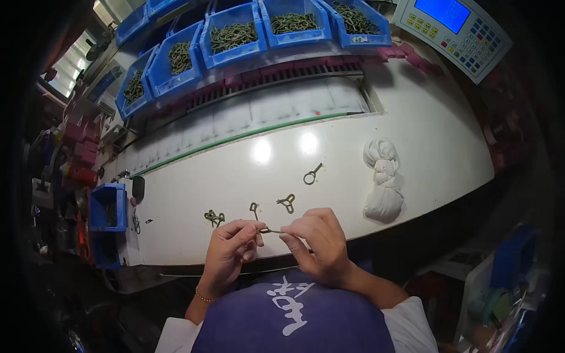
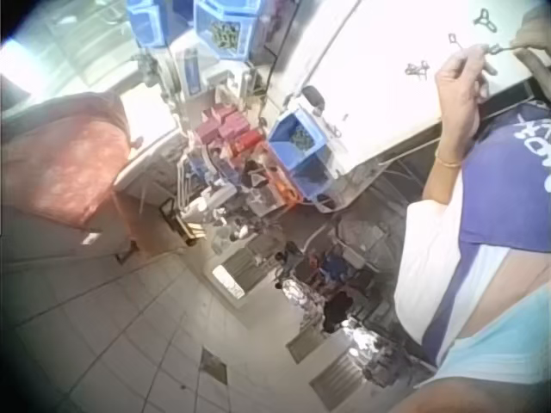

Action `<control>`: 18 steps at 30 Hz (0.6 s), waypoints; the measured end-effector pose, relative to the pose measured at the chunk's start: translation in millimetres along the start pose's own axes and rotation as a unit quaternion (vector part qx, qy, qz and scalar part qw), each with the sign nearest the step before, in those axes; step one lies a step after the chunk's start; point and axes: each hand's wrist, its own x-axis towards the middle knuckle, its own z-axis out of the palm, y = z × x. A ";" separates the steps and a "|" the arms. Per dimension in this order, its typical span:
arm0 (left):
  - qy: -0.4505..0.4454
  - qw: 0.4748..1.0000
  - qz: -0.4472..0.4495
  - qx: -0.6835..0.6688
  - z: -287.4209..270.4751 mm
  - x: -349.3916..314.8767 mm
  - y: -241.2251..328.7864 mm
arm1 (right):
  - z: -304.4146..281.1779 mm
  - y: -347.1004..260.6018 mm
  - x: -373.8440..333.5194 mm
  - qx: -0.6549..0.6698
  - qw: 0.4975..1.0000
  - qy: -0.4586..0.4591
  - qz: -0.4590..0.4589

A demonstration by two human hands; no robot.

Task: Assembling small green plastic components at a production workbench.

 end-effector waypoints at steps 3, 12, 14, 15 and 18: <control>-0.001 1.000 -0.005 0.001 1.5 0.9 -1.0 | -1.3 1.0 -0.1 0.000 1.000 0.002 0.000; -0.003 1.000 -0.006 0.001 4.4 0.2 -2.9 | -2.9 2.2 -0.2 -0.011 1.000 0.001 -0.024; -0.008 1.000 -0.006 -0.002 4.8 -0.5 -2.6 | -2.9 1.8 -0.4 -0.011 1.000 -0.002 -0.029; -0.008 1.000 -0.006 -0.002 4.6 -0.7 -2.4 | -3.1 1.5 -0.4 -0.011 1.000 -0.002 -0.029; -0.022 1.000 -0.008 -0.020 3.7 -1.3 -2.0 | -3.6 0.7 -0.8 -0.009 0.999 -0.006 -0.031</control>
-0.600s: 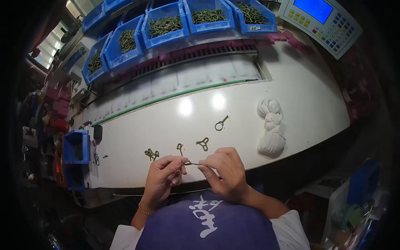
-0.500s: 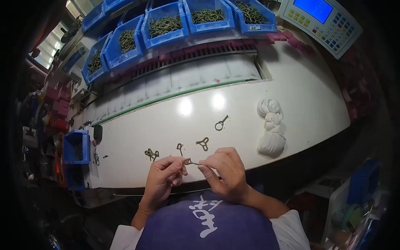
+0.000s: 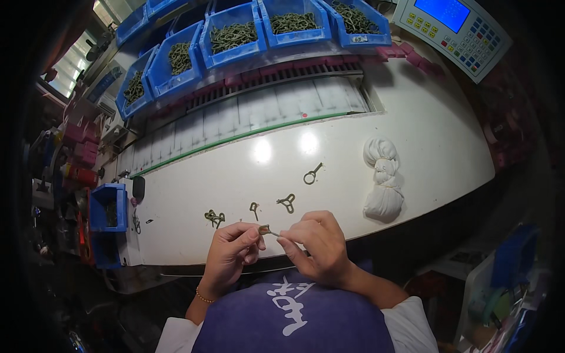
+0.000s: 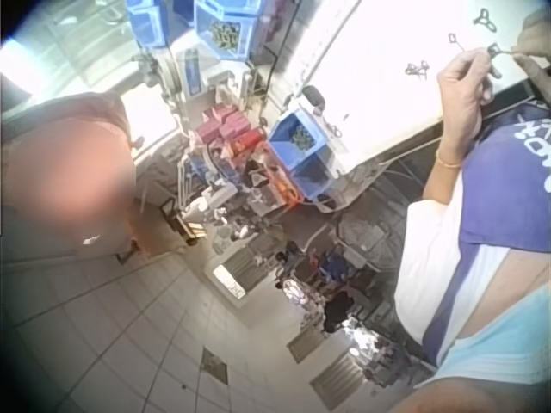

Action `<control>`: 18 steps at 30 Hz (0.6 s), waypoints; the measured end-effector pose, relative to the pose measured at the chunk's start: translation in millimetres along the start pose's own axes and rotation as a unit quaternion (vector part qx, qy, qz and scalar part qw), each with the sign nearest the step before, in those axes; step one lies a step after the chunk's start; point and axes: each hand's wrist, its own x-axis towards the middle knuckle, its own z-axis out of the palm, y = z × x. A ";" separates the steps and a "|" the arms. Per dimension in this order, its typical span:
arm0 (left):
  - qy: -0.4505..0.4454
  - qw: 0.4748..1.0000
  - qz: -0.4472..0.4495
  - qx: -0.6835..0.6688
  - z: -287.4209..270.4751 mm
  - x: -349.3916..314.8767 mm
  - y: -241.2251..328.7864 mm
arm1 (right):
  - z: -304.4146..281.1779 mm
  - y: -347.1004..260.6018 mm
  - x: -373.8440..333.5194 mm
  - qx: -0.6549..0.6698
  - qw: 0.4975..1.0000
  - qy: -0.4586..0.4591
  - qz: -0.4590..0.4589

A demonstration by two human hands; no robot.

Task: Assembling small green plastic components at a production workbench.

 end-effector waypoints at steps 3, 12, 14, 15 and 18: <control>-0.002 1.000 0.000 0.000 0.4 0.0 -0.3 | -0.1 -0.5 -0.3 0.004 1.000 -0.001 0.001; 0.004 1.000 0.006 0.003 -0.4 0.0 -0.3 | -0.2 1.7 -1.5 0.007 1.000 -0.008 -0.005; 0.042 0.997 0.025 0.051 -1.8 -2.1 0.3 | 1.0 1.6 -1.2 0.020 0.999 -0.026 -0.008; 0.041 0.998 0.025 0.051 -4.5 -2.6 1.4 | 1.8 1.4 -0.6 0.020 0.999 -0.026 -0.007; 0.144 0.964 0.127 0.184 -24.2 -6.3 12.2 | 9.4 3.2 2.3 -0.009 0.998 -0.061 0.013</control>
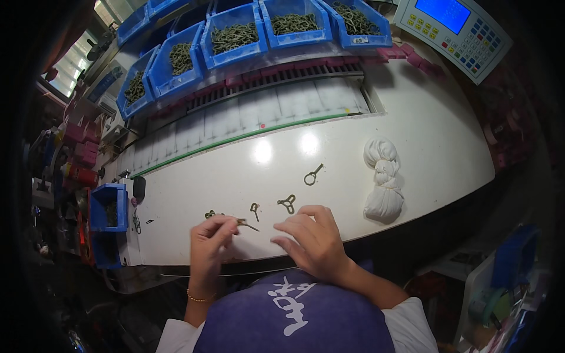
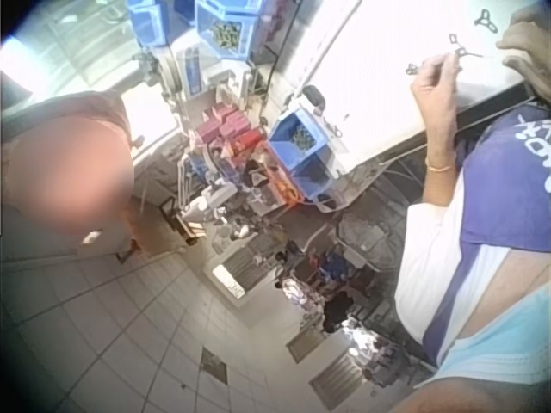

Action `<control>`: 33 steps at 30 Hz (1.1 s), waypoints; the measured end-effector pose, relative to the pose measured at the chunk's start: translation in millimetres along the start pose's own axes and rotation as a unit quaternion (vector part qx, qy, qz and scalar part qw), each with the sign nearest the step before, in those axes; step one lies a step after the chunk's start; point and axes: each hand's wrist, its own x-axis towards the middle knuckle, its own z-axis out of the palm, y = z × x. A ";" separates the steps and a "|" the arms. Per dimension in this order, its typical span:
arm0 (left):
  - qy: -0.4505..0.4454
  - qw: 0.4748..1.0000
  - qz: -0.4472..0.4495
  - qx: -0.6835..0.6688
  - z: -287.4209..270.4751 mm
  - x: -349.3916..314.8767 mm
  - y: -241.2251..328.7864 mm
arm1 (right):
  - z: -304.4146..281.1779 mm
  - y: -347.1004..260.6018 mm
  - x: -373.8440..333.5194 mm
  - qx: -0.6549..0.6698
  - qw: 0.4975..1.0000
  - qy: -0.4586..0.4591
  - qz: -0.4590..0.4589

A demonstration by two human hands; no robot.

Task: Assembling small green plastic components at a production workbench.

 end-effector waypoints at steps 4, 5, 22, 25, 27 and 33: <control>0.095 0.987 0.099 0.086 -48.1 8.0 -8.5 | 25.0 1.2 8.5 -0.099 0.995 -0.014 0.012; 0.110 0.981 0.075 0.142 -58.8 9.0 -7.5 | 32.9 -0.4 11.1 -0.127 0.992 -0.014 0.016; -0.014 0.999 -0.012 0.048 -85.1 -19.4 -3.4 | 110.4 -51.8 28.5 -0.181 0.981 -0.062 0.023; -0.051 0.996 -0.068 -0.010 -80.7 -25.5 4.7 | 100.2 -64.7 31.8 -0.206 0.977 -0.048 -0.020; -0.057 0.996 -0.066 -0.024 -79.0 -27.9 4.7 | 97.4 -68.1 30.7 -0.206 0.977 -0.029 -0.052; -0.052 0.998 -0.014 -0.033 -68.6 -35.5 15.2 | 80.4 -71.2 27.4 -0.138 0.989 0.000 -0.048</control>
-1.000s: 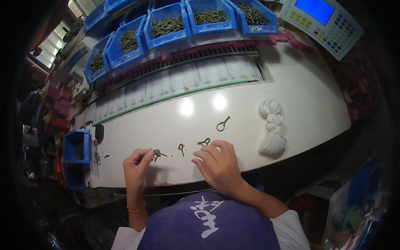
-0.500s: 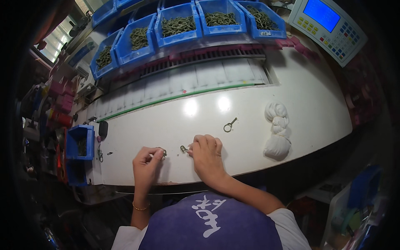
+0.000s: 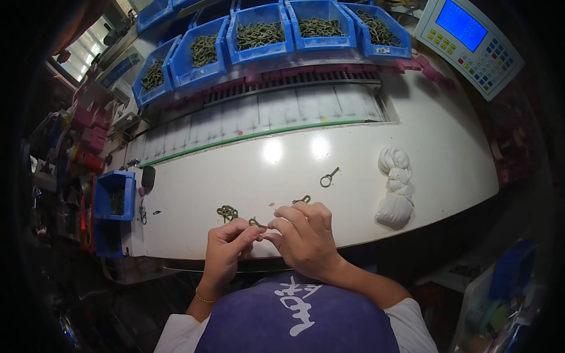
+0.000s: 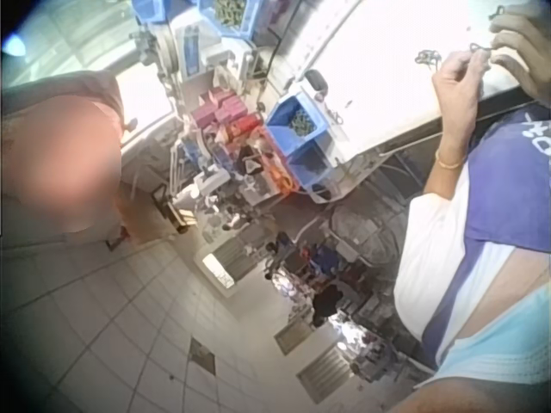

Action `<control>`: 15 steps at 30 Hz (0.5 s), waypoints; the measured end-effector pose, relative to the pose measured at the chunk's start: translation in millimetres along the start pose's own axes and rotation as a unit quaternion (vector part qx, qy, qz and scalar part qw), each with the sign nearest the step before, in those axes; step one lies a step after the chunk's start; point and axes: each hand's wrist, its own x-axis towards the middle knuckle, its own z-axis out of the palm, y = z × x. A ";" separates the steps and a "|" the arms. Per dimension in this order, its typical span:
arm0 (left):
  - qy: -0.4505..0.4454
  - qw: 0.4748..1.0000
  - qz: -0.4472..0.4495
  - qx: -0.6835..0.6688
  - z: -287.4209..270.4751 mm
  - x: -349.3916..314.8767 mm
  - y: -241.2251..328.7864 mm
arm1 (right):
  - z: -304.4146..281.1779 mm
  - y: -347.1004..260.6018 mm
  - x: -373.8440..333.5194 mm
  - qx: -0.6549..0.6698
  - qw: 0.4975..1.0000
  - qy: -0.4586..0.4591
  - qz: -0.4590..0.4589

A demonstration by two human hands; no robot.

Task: Assembling small green plastic components at a production workbench.

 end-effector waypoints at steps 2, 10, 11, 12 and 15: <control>-0.012 1.000 -0.007 -0.024 3.3 -1.2 1.9 | -5.9 1.1 0.1 0.008 1.000 0.008 -0.003; -0.018 0.999 -0.020 -0.031 15.0 -3.2 4.7 | -12.0 9.7 -3.0 0.050 0.997 0.059 -0.027; -0.003 1.000 -0.011 -0.026 17.6 -2.9 5.2 | -12.1 10.5 -3.8 0.057 0.996 0.061 -0.026; -0.002 1.000 -0.012 -0.026 18.0 -2.3 4.8 | -12.1 11.1 -4.0 0.064 0.996 0.063 -0.025; 0.016 1.000 0.017 0.008 18.8 -0.4 3.1 | -12.0 12.9 -4.5 0.081 0.995 0.062 -0.022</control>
